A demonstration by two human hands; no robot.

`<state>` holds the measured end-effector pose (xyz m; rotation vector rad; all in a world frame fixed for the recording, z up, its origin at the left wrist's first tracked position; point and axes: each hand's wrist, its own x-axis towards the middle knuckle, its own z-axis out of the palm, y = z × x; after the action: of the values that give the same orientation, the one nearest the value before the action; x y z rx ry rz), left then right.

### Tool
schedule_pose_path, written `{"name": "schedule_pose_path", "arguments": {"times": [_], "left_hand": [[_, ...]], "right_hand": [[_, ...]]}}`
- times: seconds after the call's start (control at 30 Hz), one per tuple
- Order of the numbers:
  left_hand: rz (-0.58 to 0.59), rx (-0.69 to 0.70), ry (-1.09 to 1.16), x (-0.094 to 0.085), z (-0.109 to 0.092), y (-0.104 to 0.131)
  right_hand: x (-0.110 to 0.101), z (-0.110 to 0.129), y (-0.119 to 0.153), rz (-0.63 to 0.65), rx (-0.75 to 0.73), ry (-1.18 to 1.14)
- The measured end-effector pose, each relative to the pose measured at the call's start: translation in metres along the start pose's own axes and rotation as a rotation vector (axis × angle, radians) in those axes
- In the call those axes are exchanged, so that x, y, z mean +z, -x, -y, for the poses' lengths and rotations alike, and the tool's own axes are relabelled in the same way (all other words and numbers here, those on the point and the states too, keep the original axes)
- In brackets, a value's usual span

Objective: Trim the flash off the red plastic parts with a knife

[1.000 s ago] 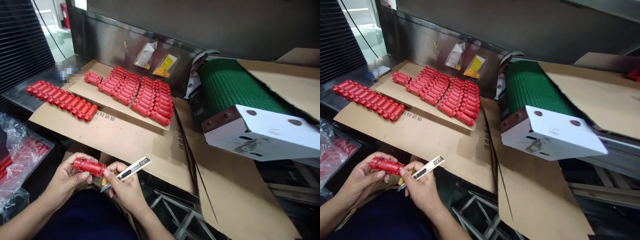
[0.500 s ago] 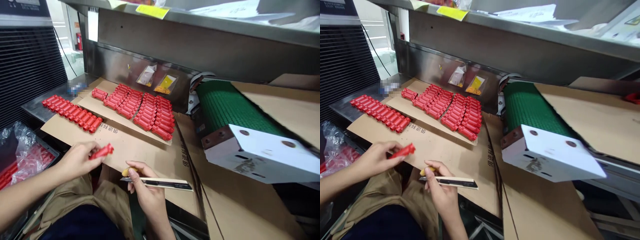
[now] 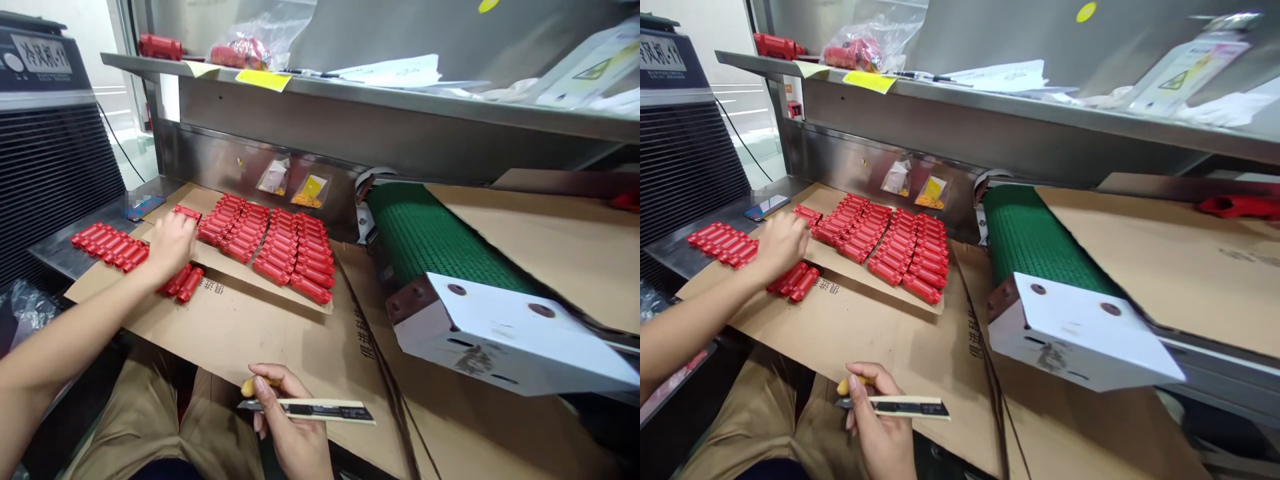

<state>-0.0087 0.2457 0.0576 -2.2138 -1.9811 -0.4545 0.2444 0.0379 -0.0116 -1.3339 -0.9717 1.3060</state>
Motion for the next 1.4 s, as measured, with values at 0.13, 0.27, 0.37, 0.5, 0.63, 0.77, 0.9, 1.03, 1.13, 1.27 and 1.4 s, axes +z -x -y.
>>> {"name": "schedule_pose_path", "arguments": {"times": [0.13, 0.27, 0.37, 0.5, 0.63, 0.77, 0.9, 1.03, 1.13, 1.27, 1.4], "left_hand": [[0.022, 0.039, 0.036, 0.008, 0.024, -0.066], [0.021, 0.068, 0.156, 0.005, 0.037, -0.068], [0.005, 0.034, 0.286, -0.015, 0.046, -0.039], [0.056, -0.046, 0.536, -0.042, 0.044, 0.043], [0.343, -0.105, 0.907, -0.038, 0.010, 0.160], [0.650, -0.518, 1.480, -0.020, -0.014, 0.236], [0.585, -0.641, 1.561, -0.005, -0.015, 0.258], [0.439, -0.662, 1.499, -0.001, -0.020, 0.263], [0.357, -0.692, 1.393, -0.004, -0.024, 0.262], [0.315, -0.663, 1.328, -0.009, -0.027, 0.259], [0.153, -0.517, 1.314, -0.008, -0.028, 0.265]], "right_hand": [[0.004, 0.005, 0.007, -0.028, 0.001, -0.020], [-0.002, 0.007, 0.009, -0.049, -0.003, -0.004], [-0.006, 0.009, 0.006, -0.045, -0.004, 0.011], [0.000, 0.013, -0.001, 0.029, 0.013, 0.020], [0.019, 0.015, -0.004, 0.247, -0.025, 0.034], [0.033, 0.009, 0.000, 0.345, 0.015, 0.119], [0.037, -0.005, 0.013, 0.327, 0.150, 0.064], [0.042, -0.014, 0.027, 0.341, 0.170, 0.029], [0.044, -0.017, 0.032, 0.327, 0.154, 0.030], [0.043, -0.021, 0.035, 0.286, 0.059, 0.140], [0.040, -0.022, 0.035, 0.238, -0.029, 0.204]]}}
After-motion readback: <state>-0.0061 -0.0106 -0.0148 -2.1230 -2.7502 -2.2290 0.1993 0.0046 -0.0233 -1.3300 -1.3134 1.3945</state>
